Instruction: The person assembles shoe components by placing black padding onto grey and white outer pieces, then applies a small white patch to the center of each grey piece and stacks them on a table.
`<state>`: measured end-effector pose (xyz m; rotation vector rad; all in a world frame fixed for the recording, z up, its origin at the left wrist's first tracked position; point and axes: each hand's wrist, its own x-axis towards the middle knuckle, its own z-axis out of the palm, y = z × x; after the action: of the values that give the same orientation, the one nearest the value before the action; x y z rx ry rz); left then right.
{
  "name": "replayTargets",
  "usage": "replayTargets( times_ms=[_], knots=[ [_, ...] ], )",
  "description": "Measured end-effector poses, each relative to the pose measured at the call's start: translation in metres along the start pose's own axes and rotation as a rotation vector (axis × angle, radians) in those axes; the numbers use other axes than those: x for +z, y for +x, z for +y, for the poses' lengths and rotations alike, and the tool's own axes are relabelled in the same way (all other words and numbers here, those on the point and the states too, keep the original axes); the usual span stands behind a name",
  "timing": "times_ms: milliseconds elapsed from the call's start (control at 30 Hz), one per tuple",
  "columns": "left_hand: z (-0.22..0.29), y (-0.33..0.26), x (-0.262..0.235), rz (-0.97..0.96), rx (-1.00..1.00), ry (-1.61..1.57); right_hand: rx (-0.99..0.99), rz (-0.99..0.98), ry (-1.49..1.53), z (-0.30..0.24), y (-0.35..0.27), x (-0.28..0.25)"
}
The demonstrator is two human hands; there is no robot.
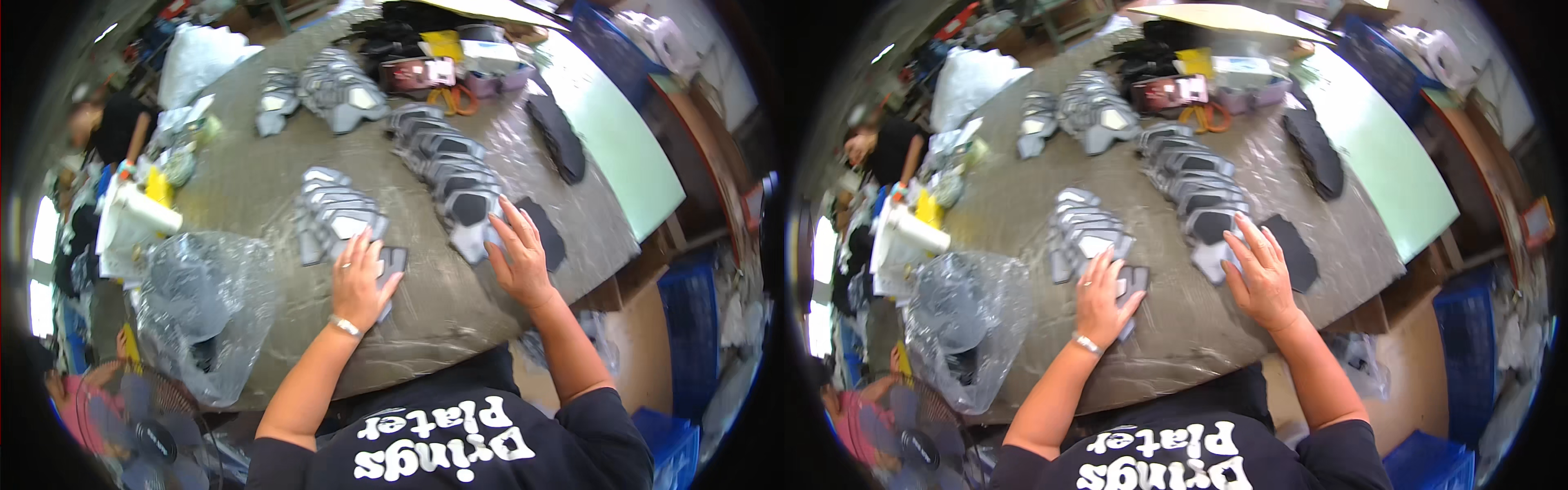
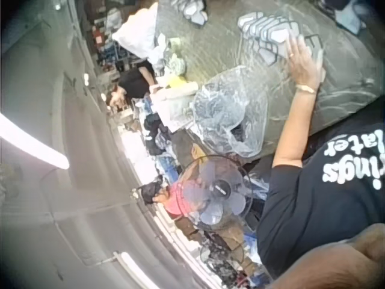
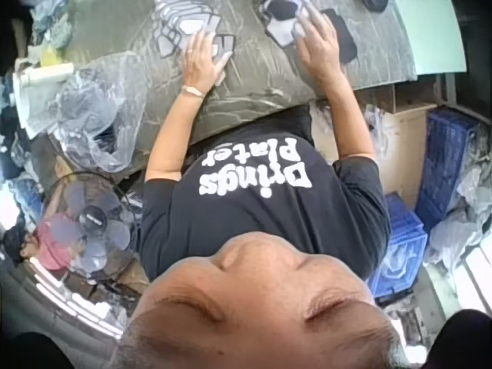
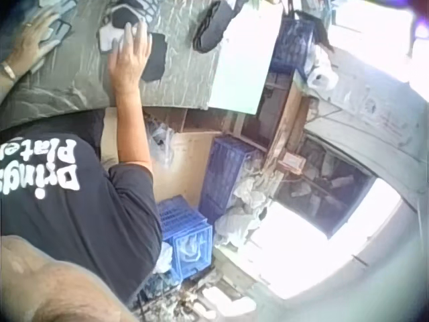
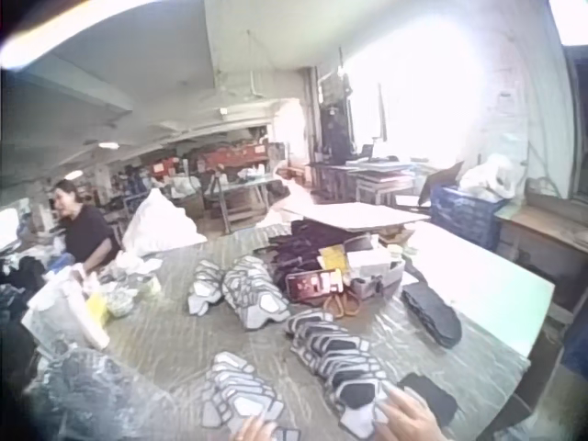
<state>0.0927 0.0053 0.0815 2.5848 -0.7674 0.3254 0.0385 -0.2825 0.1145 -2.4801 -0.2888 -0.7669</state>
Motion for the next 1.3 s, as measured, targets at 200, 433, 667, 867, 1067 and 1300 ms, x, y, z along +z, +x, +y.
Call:
replayTargets(
  times_ms=[200,433,667,867,1067,1300],
  knots=[
    [0.028,-0.015,-0.014,0.02,0.01,0.103,0.463,0.043,-0.145,0.03,-0.036,-0.054],
    [0.109,0.04,0.023,-0.191,0.526,-0.283,0.396,-0.196,-0.249,0.024,-0.053,-0.06],
    [0.144,0.067,0.083,-0.183,0.608,-0.226,0.2,-0.179,-0.195,0.032,-0.054,-0.061],
    [0.146,0.071,0.086,-0.162,0.573,-0.358,0.92,0.3,0.607,0.083,-0.067,-0.079],
    [0.148,0.071,0.066,-0.127,0.459,-0.436,0.684,0.578,0.246,0.059,-0.057,-0.107],
    [0.155,0.03,0.018,-0.057,-0.244,-1.426,0.059,0.226,-0.018,-0.048,-0.033,-0.037]
  ],
)
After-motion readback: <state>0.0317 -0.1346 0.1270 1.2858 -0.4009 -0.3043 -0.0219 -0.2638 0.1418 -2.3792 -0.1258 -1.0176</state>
